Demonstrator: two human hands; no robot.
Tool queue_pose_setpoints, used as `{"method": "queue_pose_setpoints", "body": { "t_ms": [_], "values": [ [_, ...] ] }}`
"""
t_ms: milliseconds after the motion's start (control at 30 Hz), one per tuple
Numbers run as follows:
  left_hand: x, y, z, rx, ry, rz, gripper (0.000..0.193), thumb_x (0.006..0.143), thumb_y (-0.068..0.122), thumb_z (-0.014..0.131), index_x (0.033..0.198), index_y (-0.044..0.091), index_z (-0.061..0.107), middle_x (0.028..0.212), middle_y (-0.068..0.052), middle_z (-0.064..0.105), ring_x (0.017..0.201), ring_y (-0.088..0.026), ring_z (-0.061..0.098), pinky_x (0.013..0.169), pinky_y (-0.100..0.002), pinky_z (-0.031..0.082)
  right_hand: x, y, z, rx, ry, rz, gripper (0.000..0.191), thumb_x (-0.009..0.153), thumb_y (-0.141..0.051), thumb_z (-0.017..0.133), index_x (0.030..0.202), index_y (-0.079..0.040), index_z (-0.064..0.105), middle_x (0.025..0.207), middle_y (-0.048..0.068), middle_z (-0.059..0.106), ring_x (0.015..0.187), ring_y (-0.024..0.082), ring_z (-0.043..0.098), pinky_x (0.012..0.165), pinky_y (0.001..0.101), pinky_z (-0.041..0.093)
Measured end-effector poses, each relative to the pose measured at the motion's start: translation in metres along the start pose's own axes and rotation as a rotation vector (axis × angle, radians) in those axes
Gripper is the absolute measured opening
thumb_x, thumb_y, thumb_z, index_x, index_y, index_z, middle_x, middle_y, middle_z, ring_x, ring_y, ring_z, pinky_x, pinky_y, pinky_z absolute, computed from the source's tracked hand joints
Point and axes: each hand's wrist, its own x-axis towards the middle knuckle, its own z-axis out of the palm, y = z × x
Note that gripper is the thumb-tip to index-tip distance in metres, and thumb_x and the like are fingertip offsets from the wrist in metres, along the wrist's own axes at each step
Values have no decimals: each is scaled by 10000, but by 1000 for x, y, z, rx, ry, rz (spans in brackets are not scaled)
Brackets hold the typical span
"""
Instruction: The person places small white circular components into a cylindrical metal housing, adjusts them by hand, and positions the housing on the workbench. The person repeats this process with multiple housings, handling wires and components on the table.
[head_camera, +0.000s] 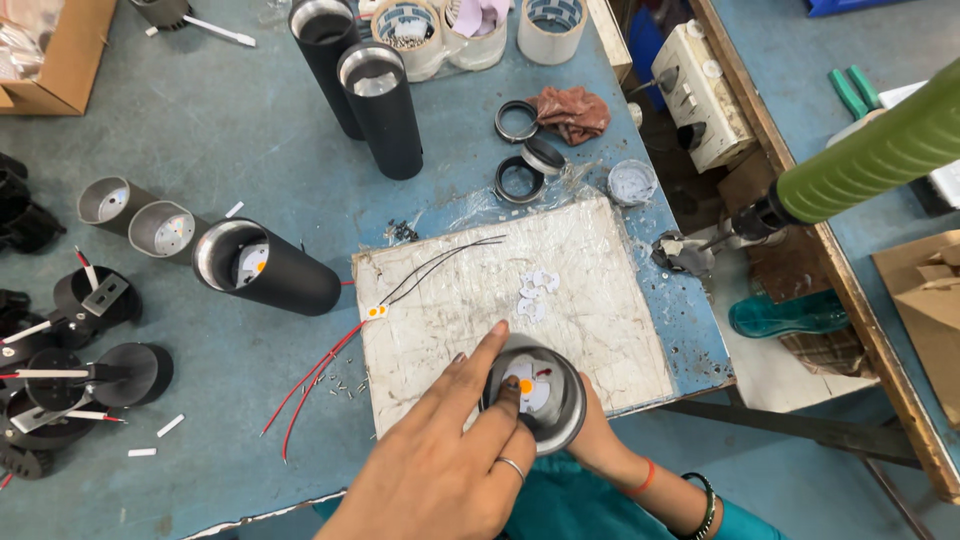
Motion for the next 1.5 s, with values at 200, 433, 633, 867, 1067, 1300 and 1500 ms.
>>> {"method": "queue_pose_setpoints", "body": {
  "t_ms": [200, 433, 633, 867, 1067, 1300, 1500],
  "values": [
    [-10, -4, 20, 35, -96, -32, 138, 778, 114, 639, 798, -22, 646, 960, -224, 679, 1348, -525, 534, 1023, -581, 514, 8, -67, -20, -617, -210, -263, 382, 741, -28, 730, 1120, 18, 723, 1204, 136, 662, 985, 187, 717, 790, 300, 598],
    [-10, -20, 43, 33, -157, -30, 211, 744, 95, 631, 897, -30, 704, 1027, -209, 706, 1346, -473, 502, 1026, -503, 511, 3, -193, -35, -833, 9, -658, 160, 840, -110, 786, 997, -131, 807, 1285, 113, 637, 1096, 206, 693, 879, 324, 600],
    [-5, -22, 47, -12, -187, -96, 207, 755, 42, 643, 936, -32, 708, 1103, -197, 715, 1386, -422, 502, 890, -407, 566, 44, -247, -1, -1170, -600, -812, 103, 776, -142, 768, 811, -46, 765, 1418, 206, 589, 1450, 430, 420, 1077, 505, 443],
    [-11, -21, 47, -31, -175, -113, 209, 770, 53, 638, 951, -26, 706, 1065, -188, 712, 1349, -410, 525, 903, -420, 573, 70, -239, 42, -1657, -779, -812, 199, 698, -185, 722, 790, -16, 772, 1248, 225, 638, 1395, 440, 446, 996, 518, 471],
    [-19, -28, 16, -30, -130, -160, 256, 737, 38, 624, 975, 31, 718, 1121, -111, 712, 1379, -404, 493, 854, -430, 577, 67, -247, 15, -1005, -652, -770, 220, 881, -106, 686, 1083, -26, 715, 1386, 184, 638, 1284, 332, 617, 961, 406, 564],
    [-25, -22, -29, 6, -88, -267, 286, 698, 17, 652, 961, 81, 744, 1108, -29, 719, 1377, -377, 511, 778, -420, 591, 56, -165, 1, -556, -215, -371, 718, 736, 96, 499, 1435, -52, 569, 1351, 121, 639, 1064, 211, 700, 830, 327, 614],
    [-23, -8, -37, 43, 35, -313, 315, 671, -12, 669, 949, 102, 762, 1091, -30, 749, 1348, -335, 562, 933, -427, 562, 21, -67, 28, -517, -205, -206, 436, 810, -144, 836, 1176, 8, 654, 1069, 129, 680, 825, 165, 654, 664, 284, 551]
  ]
}}
